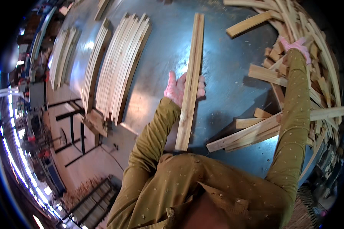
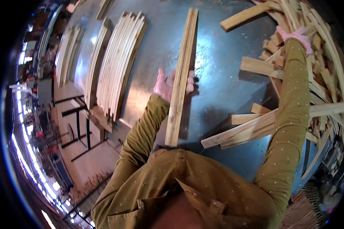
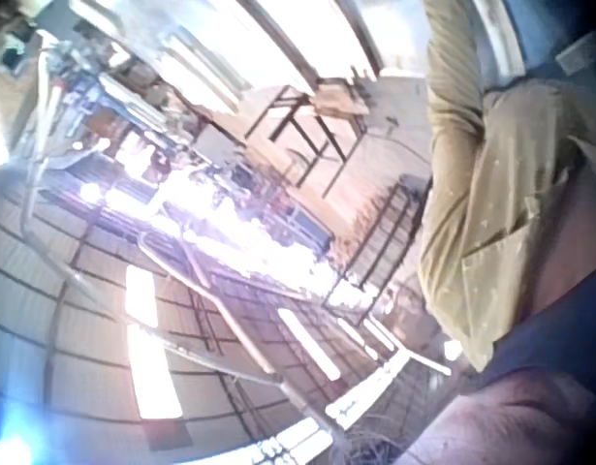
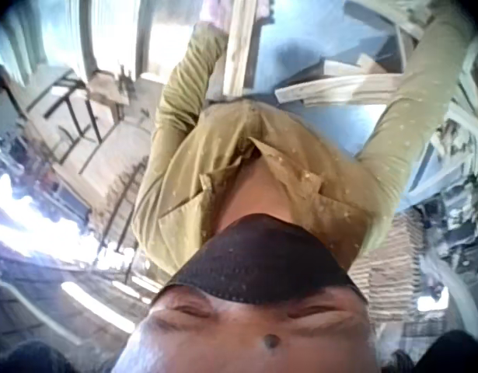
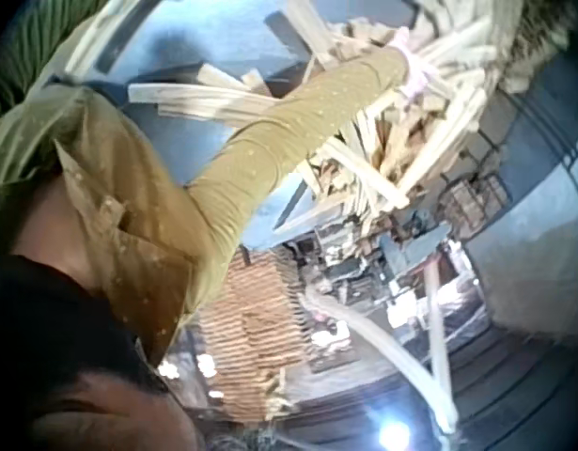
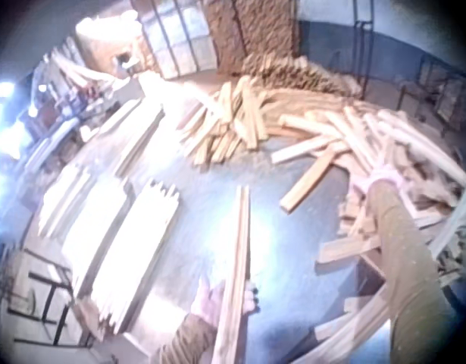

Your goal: The person sorts thin wooden strips from a large pile on a metal table. They pick up individual strips, inspect them, and place them into a neat stack. The person occasionally gathers the stack and moves it to a nearby rack before returning to sort more strips.

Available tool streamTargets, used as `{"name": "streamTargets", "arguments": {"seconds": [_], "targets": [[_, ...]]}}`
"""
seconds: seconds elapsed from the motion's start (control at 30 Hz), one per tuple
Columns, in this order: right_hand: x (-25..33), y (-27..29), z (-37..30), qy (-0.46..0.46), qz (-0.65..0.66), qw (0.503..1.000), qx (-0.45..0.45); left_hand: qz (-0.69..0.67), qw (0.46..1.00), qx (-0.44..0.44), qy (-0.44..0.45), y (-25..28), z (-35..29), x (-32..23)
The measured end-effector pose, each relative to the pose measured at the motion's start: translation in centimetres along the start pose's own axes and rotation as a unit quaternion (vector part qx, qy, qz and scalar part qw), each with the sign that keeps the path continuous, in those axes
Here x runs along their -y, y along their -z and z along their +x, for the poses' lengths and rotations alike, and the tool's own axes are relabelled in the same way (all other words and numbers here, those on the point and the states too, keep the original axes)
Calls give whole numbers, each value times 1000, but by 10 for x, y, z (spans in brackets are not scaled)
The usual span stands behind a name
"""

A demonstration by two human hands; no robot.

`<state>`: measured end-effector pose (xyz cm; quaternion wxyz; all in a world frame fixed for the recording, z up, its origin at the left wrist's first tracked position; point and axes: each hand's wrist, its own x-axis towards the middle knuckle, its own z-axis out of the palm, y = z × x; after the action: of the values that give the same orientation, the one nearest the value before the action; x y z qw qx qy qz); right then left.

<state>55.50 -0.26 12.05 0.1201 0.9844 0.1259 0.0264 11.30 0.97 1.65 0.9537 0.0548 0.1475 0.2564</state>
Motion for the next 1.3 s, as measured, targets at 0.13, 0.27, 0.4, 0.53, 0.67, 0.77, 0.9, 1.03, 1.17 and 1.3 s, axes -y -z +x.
{"name": "streamTargets", "arguments": {"seconds": [0.13,0.27,0.4,0.53,0.67,0.77,0.9,1.03,1.17,1.3], "targets": [[16,-33,31,53,-18,998,-29,97,972,-212,-16,12,4,-9],[3,-58,58,45,-25,999,-7,453,855,-244,-72,32,-16,-46],[-11,-79,75,20,-29,999,26,685,615,-385,-61,18,-67,-98],[-40,-92,85,-57,-25,997,55,913,81,-347,-197,64,-104,-149],[-35,-40,-20,46,50,997,26,905,27,-363,-219,89,-128,-159],[-84,-3,-79,54,22,998,9,889,215,-306,-263,46,-115,-149],[-92,17,-187,166,58,984,43,731,648,-176,-121,-4,-86,-72],[-60,20,-302,230,134,962,53,336,937,-84,44,32,-30,21],[-40,-35,-380,282,217,929,102,67,988,-112,84,36,18,71],[-33,-47,-385,277,232,915,182,1,977,-207,59,63,22,47]]}}
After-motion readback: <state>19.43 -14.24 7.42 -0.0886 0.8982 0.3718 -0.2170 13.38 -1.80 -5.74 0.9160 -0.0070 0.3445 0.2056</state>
